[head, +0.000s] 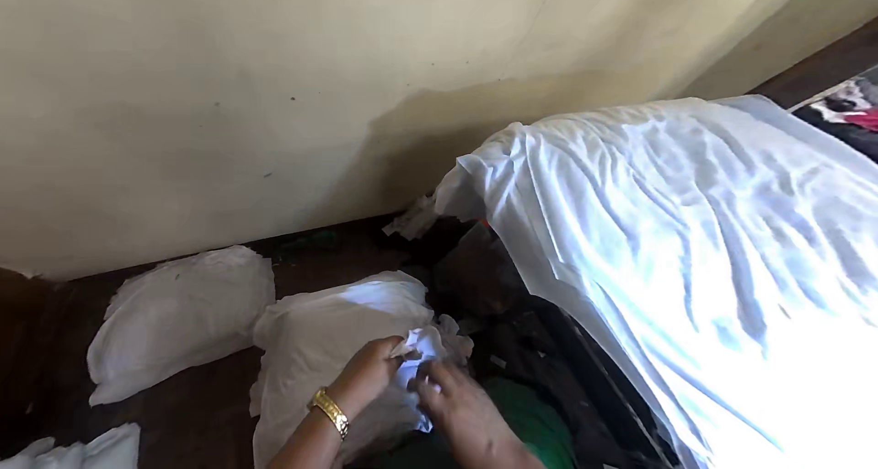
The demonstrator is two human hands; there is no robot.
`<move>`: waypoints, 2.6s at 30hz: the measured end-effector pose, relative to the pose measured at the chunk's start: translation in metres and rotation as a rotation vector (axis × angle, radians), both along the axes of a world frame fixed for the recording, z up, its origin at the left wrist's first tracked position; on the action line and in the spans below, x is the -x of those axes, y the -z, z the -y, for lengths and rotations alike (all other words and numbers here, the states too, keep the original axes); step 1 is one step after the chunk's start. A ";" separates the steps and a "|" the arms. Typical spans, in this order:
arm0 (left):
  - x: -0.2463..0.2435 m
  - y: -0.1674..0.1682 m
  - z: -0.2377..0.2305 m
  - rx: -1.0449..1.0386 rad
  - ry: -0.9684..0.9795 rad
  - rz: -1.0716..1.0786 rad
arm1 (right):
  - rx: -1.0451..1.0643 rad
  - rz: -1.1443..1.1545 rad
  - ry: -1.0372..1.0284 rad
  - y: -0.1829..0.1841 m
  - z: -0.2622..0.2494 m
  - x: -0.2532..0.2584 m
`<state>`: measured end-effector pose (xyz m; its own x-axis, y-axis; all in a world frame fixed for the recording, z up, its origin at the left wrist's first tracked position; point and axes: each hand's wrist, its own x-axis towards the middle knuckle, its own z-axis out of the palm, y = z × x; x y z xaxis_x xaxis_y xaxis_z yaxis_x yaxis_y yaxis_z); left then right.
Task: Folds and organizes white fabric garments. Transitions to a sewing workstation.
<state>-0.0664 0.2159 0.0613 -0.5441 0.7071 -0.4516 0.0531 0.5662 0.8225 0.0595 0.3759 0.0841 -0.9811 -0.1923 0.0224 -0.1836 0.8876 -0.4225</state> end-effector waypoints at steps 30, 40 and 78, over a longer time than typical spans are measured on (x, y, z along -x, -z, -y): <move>0.012 -0.011 0.011 -0.014 -0.026 0.061 | -0.103 0.390 -0.119 0.027 0.007 0.004; 0.010 -0.010 0.003 0.099 -0.120 -0.078 | 0.089 0.004 0.150 0.017 0.005 0.010; 0.019 -0.010 0.007 0.072 -0.290 -0.012 | -0.128 0.469 -0.092 0.023 0.005 0.006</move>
